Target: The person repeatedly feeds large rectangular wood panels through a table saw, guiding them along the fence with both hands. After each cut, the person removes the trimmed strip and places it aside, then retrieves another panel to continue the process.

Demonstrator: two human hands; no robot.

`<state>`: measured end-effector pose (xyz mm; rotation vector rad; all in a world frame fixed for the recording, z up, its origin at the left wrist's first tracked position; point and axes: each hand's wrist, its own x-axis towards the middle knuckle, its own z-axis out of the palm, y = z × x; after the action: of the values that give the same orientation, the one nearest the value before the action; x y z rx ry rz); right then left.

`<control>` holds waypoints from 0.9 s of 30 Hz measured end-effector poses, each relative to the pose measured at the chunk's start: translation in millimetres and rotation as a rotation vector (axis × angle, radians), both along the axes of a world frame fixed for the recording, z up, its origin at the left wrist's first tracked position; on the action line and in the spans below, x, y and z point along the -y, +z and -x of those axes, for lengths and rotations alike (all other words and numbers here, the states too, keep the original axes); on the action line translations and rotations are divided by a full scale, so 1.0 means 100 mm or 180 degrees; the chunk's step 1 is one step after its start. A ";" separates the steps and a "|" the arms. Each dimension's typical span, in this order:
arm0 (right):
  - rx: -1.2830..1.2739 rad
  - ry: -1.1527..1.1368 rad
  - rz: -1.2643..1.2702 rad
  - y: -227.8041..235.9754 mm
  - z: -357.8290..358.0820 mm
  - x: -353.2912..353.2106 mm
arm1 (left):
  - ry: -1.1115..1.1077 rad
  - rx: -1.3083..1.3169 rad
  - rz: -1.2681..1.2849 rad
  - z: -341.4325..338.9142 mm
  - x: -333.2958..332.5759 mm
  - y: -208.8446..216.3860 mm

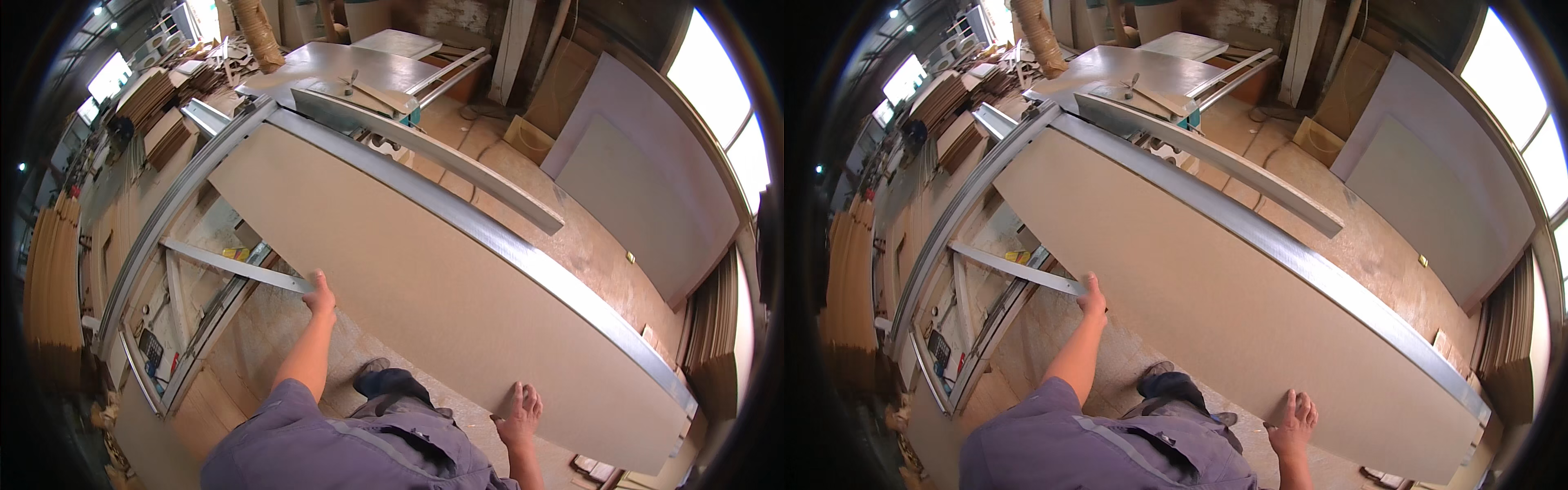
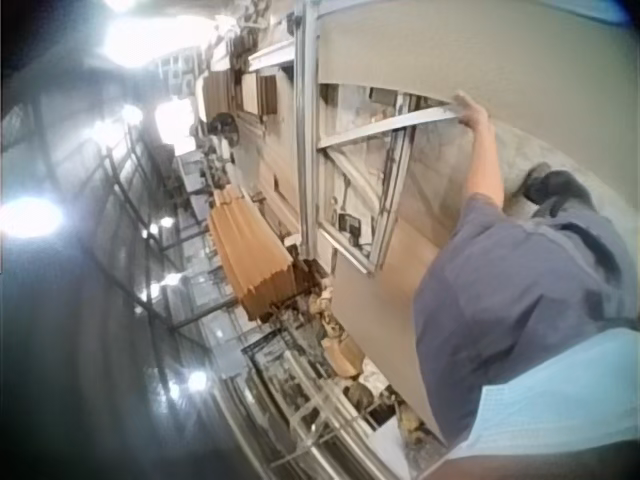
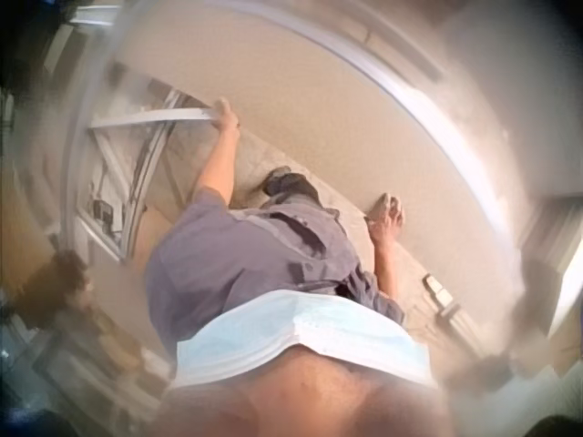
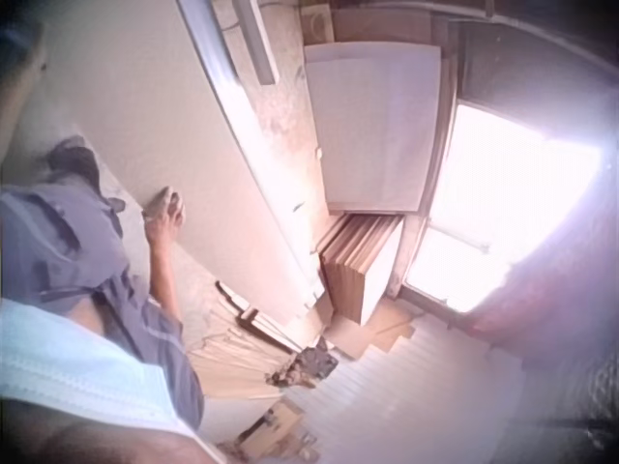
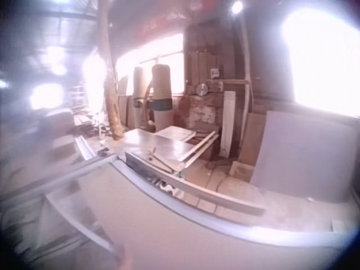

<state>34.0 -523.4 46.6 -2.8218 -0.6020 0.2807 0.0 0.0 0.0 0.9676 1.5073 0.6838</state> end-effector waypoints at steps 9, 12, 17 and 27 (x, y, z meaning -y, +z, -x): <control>0.0400 0.0300 0.0369 0.15 -0.17 0.12 | 0.0129 -0.0363 0.0257 -0.12 0.20 0.13; 0.0577 0.0367 0.0456 0.15 -0.18 0.21 | 0.0135 -0.0502 0.0306 -0.16 0.25 0.22; 0.0970 0.0484 0.0708 -0.11 -0.23 0.51 | 0.0131 -0.0593 0.0265 -0.11 0.30 0.09; 0.1153 0.1035 0.0916 -0.08 -0.81 0.68 | -0.0761 -0.0389 0.0719 0.13 0.37 0.31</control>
<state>114.8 -591.6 38.5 -3.0634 -1.1900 -0.1044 -13.0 -37.0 31.3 1.0083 1.5070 0.2811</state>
